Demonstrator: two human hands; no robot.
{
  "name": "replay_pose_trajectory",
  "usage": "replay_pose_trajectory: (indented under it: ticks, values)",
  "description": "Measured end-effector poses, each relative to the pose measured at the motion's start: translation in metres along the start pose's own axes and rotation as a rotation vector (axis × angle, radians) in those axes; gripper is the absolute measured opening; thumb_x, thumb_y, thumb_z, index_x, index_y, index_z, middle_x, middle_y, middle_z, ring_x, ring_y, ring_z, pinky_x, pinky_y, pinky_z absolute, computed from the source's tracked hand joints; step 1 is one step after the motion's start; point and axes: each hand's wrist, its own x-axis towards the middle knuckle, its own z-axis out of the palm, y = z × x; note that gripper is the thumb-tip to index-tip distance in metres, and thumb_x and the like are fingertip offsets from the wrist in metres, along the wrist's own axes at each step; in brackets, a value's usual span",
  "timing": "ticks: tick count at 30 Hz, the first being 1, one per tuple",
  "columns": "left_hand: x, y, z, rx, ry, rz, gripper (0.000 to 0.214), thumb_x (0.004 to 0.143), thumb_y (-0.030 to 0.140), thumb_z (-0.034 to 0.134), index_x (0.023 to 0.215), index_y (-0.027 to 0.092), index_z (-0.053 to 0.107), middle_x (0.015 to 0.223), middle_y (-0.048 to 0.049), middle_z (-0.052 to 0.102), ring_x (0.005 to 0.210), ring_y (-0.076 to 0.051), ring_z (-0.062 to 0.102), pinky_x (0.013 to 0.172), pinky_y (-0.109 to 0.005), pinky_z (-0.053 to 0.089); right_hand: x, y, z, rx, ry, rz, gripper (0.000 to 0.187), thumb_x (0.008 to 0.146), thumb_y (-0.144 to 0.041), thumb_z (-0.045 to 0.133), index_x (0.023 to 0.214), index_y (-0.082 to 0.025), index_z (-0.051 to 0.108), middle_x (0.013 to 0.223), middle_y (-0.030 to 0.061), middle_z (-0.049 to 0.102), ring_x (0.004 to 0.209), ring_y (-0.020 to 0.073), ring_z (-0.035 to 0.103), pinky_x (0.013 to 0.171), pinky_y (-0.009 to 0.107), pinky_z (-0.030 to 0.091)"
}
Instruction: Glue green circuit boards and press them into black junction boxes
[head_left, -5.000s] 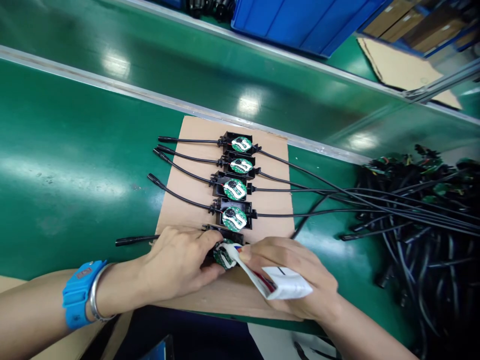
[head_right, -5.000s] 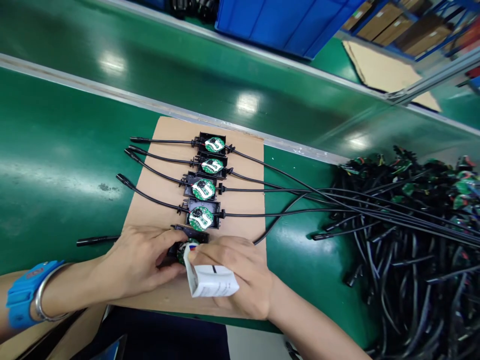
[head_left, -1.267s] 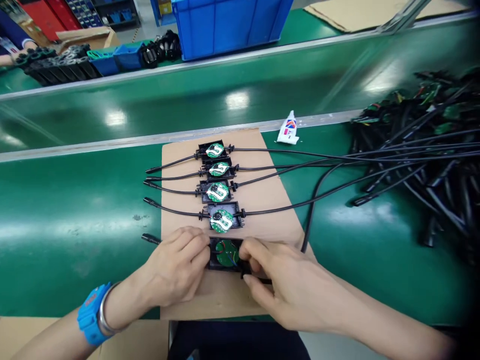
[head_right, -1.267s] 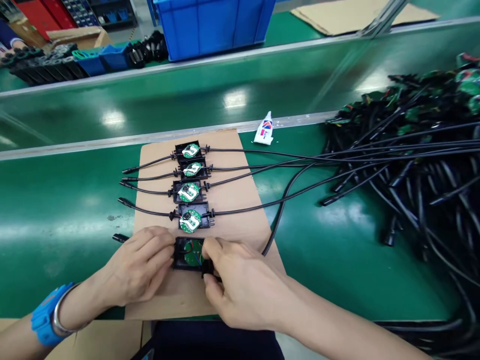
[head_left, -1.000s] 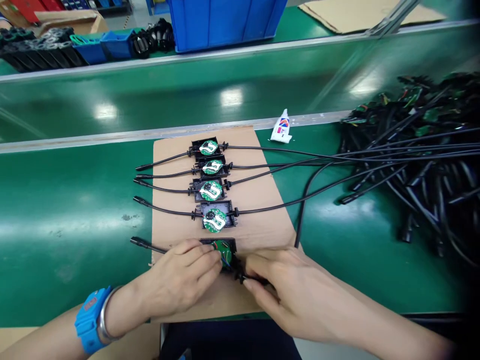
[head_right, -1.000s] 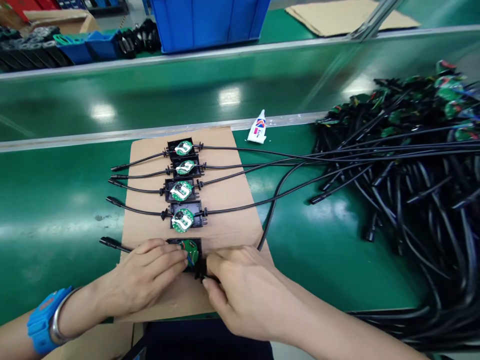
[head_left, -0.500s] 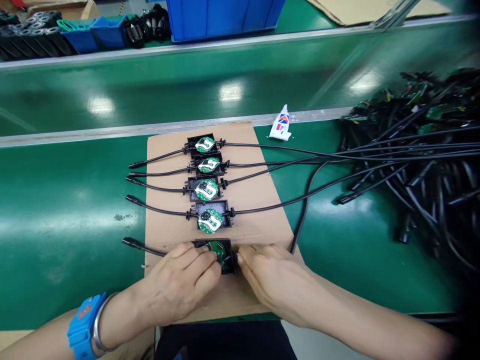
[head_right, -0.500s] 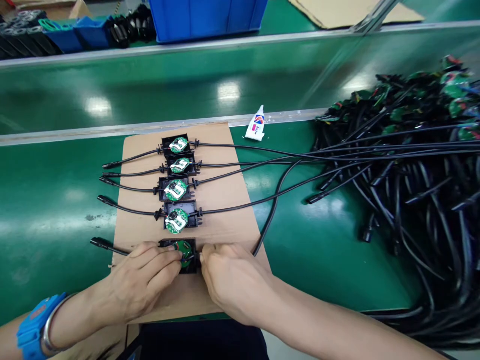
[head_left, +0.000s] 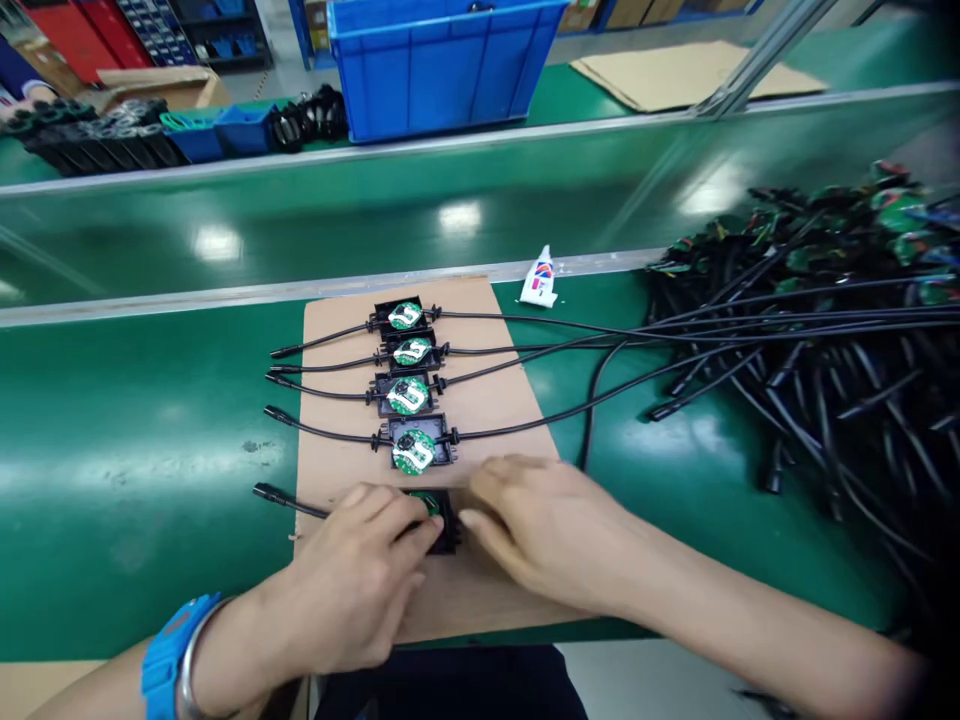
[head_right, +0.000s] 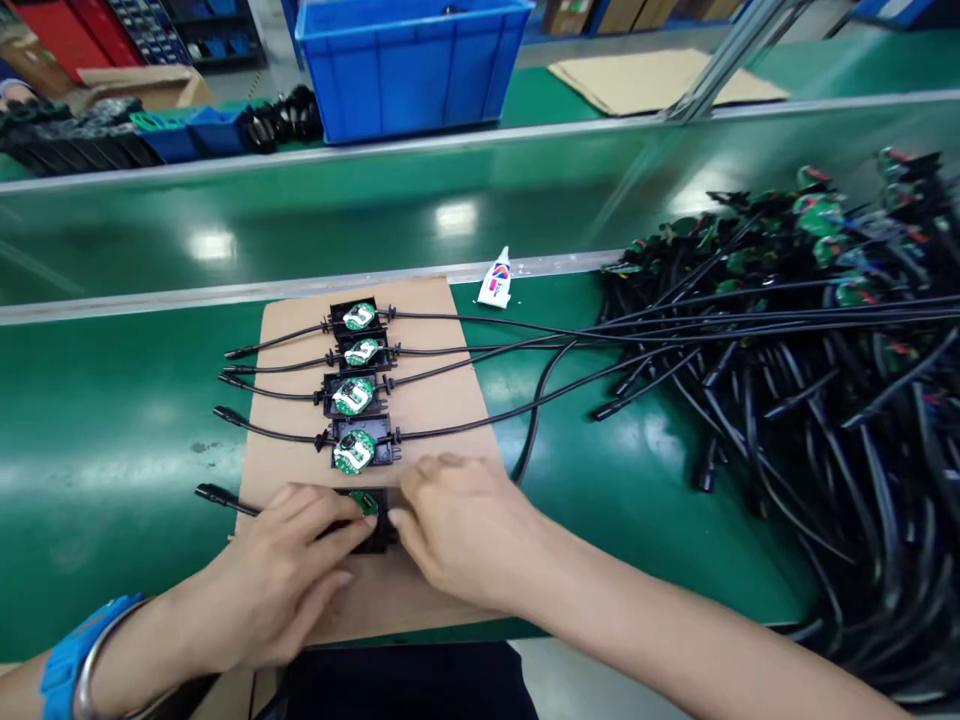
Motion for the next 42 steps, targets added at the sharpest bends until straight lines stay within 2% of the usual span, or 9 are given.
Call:
replay_pose_trajectory:
  ticks: [4, 8, 11, 14, 17, 24, 29, 35, 42]
  values:
    - [0.006, -0.035, -0.013, 0.053, 0.286, -0.179, 0.024, 0.087, 0.011, 0.047, 0.108, 0.016, 0.058, 0.102, -0.0097, 0.058, 0.094, -0.023, 0.053, 0.078, -0.039, 0.046, 0.016, 0.030, 0.005, 0.027, 0.344, -0.084, 0.018, 0.089, -0.016, 0.043, 0.089, -0.013, 0.061, 0.084, 0.0097, 0.060, 0.084, 0.0214, 0.050, 0.078, 0.036, 0.042]
    - [0.012, -0.064, -0.013, 0.192, 0.216, -0.268, 0.007, 0.088, 0.015, 0.050, 0.091, 0.017, 0.056, 0.094, -0.0075, 0.059, 0.088, -0.023, 0.053, 0.075, -0.040, 0.044, 0.029, 0.048, 0.021, 0.113, 0.424, -0.165, 0.012, 0.089, -0.013, 0.046, 0.089, -0.013, 0.058, 0.085, 0.0092, 0.060, 0.086, 0.0211, 0.048, 0.077, 0.036, 0.043]
    - [0.008, -0.063, -0.015, 0.110, 0.226, -0.225, 0.008, 0.093, 0.018, 0.045, 0.092, 0.017, 0.053, 0.086, -0.0044, 0.061, 0.078, -0.018, 0.056, 0.069, -0.032, 0.046, 0.019, 0.047, 0.018, 0.114, 0.458, -0.230, 0.016, 0.092, -0.012, 0.042, 0.092, -0.012, 0.057, 0.082, 0.0089, 0.058, 0.080, 0.0187, 0.048, 0.070, 0.031, 0.043]
    - [0.003, -0.052, -0.019, 0.033, 0.236, -0.234, 0.013, 0.097, 0.021, 0.040, 0.097, 0.018, 0.052, 0.083, -0.0026, 0.062, 0.070, -0.014, 0.060, 0.059, -0.025, 0.046, 0.005, 0.038, 0.005, 0.046, 0.391, -0.253, 0.018, 0.092, -0.013, 0.041, 0.088, -0.013, 0.058, 0.074, 0.0062, 0.054, 0.069, 0.0172, 0.044, 0.059, 0.029, 0.037]
    - [0.004, -0.047, -0.021, 0.059, 0.214, -0.267, 0.015, 0.098, 0.024, 0.039, 0.095, 0.018, 0.053, 0.081, -0.0015, 0.062, 0.066, -0.015, 0.061, 0.054, -0.024, 0.046, 0.003, 0.028, -0.006, 0.019, 0.258, -0.247, 0.020, 0.089, -0.012, 0.040, 0.077, -0.016, 0.056, 0.068, 0.0037, 0.052, 0.063, 0.0166, 0.042, 0.054, 0.030, 0.030]
    - [0.019, -0.053, -0.014, 0.104, 0.104, -0.284, 0.020, 0.098, 0.025, 0.037, 0.094, 0.018, 0.055, 0.079, -0.0026, 0.063, 0.065, -0.017, 0.062, 0.054, -0.027, 0.050, 0.028, 0.020, -0.019, -0.095, 0.053, -0.194, 0.016, 0.079, -0.005, 0.046, 0.071, -0.019, 0.050, 0.069, 0.0031, 0.055, 0.061, 0.0169, 0.045, 0.051, 0.030, 0.017]
    - [0.022, -0.056, -0.017, 0.050, 0.066, -0.328, 0.018, 0.096, 0.023, 0.040, 0.093, 0.018, 0.057, 0.080, -0.0030, 0.066, 0.068, -0.018, 0.064, 0.056, -0.029, 0.052, 0.042, 0.017, -0.024, -0.083, -0.035, -0.147, 0.009, 0.079, -0.014, 0.048, 0.083, -0.020, 0.054, 0.074, 0.0033, 0.057, 0.058, 0.0171, 0.047, 0.051, 0.030, 0.015]
    - [0.023, -0.061, -0.023, -0.082, 0.057, -0.336, 0.017, 0.090, 0.016, 0.049, 0.099, 0.019, 0.062, 0.092, -0.0021, 0.071, 0.079, -0.018, 0.068, 0.068, -0.031, 0.056, 0.053, 0.020, -0.014, -0.078, 0.021, -0.214, 0.021, 0.085, -0.022, 0.045, 0.093, -0.022, 0.064, 0.074, 0.0023, 0.061, 0.062, 0.0175, 0.055, 0.051, 0.032, 0.016]
    - [0.027, -0.052, -0.021, 0.050, 0.190, -0.253, 0.018, 0.089, 0.013, 0.045, 0.093, 0.017, 0.062, 0.076, -0.0029, 0.067, 0.065, -0.017, 0.062, 0.057, -0.029, 0.053, 0.050, 0.023, -0.003, -0.025, 0.092, -0.204, 0.027, 0.085, -0.020, 0.047, 0.103, -0.023, 0.066, 0.078, -0.0009, 0.064, 0.063, 0.0152, 0.058, 0.051, 0.033, 0.021]
